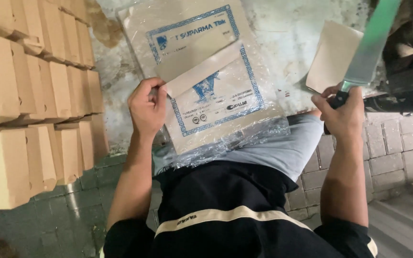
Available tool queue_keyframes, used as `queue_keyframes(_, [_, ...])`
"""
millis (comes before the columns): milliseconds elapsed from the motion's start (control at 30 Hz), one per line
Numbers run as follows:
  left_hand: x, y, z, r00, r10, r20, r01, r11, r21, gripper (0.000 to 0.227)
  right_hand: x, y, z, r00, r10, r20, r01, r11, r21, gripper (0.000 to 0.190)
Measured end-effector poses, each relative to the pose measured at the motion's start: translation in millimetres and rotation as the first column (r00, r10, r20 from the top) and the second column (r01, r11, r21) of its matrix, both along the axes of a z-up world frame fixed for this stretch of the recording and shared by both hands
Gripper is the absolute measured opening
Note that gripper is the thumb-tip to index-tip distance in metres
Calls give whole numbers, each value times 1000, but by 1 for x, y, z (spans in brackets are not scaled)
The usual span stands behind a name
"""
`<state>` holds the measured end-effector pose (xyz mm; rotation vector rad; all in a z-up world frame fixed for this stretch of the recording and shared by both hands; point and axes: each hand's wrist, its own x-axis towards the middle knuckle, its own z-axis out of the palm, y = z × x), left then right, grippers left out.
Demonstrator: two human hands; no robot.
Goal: The person cuts rectangular sheets from a plastic-wrapped stack using a knife, then places each sheet into a small cardboard box. The filled boxes are stacked on a pile to the left.
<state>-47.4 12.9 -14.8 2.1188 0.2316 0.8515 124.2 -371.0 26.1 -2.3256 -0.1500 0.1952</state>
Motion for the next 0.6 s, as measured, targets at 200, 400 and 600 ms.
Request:
queue_keyframes(200, [5,26,8,927,-371,56,364,926,98,20,-28,-25,-17,892,383,-241,-334,916,223,38])
queue_keyframes(400, [1,43,-9,911,-410,-36,409,912,-25,27,-65,-55,-39,808,475,-348,-398,876,273,12])
queue_keyframes(600, [10,65,-24,896,-304,-324,284,953,-108,26,-81,-38,-14,832,229,-505,-263,965,5,31])
